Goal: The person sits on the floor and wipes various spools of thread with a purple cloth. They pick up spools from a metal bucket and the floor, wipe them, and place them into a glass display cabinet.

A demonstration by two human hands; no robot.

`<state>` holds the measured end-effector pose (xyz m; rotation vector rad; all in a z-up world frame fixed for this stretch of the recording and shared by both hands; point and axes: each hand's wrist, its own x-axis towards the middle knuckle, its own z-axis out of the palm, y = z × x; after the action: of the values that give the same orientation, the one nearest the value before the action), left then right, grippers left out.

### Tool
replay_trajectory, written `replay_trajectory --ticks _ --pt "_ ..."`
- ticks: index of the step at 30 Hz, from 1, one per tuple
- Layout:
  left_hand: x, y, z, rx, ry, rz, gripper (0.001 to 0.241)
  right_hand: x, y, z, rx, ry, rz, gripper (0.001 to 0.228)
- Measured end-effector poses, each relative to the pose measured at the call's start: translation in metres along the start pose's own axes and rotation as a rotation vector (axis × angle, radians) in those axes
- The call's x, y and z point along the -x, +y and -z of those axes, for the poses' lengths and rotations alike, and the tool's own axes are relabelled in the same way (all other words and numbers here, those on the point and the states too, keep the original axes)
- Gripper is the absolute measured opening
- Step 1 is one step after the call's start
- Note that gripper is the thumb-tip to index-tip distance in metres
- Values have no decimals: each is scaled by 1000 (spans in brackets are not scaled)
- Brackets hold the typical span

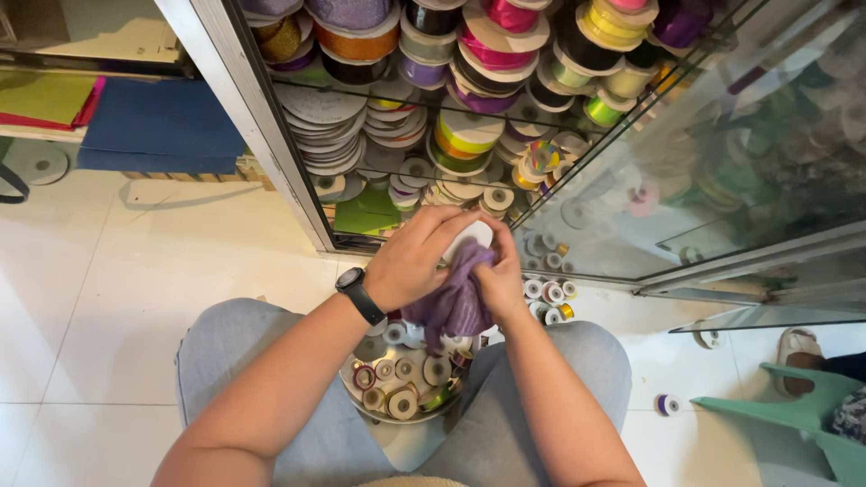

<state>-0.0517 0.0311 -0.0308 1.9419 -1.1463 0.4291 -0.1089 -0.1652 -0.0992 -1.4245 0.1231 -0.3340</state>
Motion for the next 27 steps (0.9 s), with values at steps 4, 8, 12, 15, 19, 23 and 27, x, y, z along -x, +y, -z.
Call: replay_trajectory --ticks 4,8,12,15,19,23,27 --pt "1 5 3 59 -46 33 97 8 -10 -9 11 138 -123 27" --pt "-2 5 4 128 -88 61 94 -1 10 5 -106 149 -277 29" --pt "3 1 -4 127 -162 -16 87 -3 4 8 -1 -124 -103 69" --pt "10 -8 -8 81 -173 -18 89 -4 2 11 21 -222 -44 89" --pt "8 -16 3 77 -132 -7 71 -2 2 11 -64 -301 -98 113" --pt "-2 -6 23 197 -280 208 79 3 -27 0 -67 -340 -99 114" --pt "-8 -6 32 220 -263 232 82 -5 -31 14 -9 -424 -85 112"
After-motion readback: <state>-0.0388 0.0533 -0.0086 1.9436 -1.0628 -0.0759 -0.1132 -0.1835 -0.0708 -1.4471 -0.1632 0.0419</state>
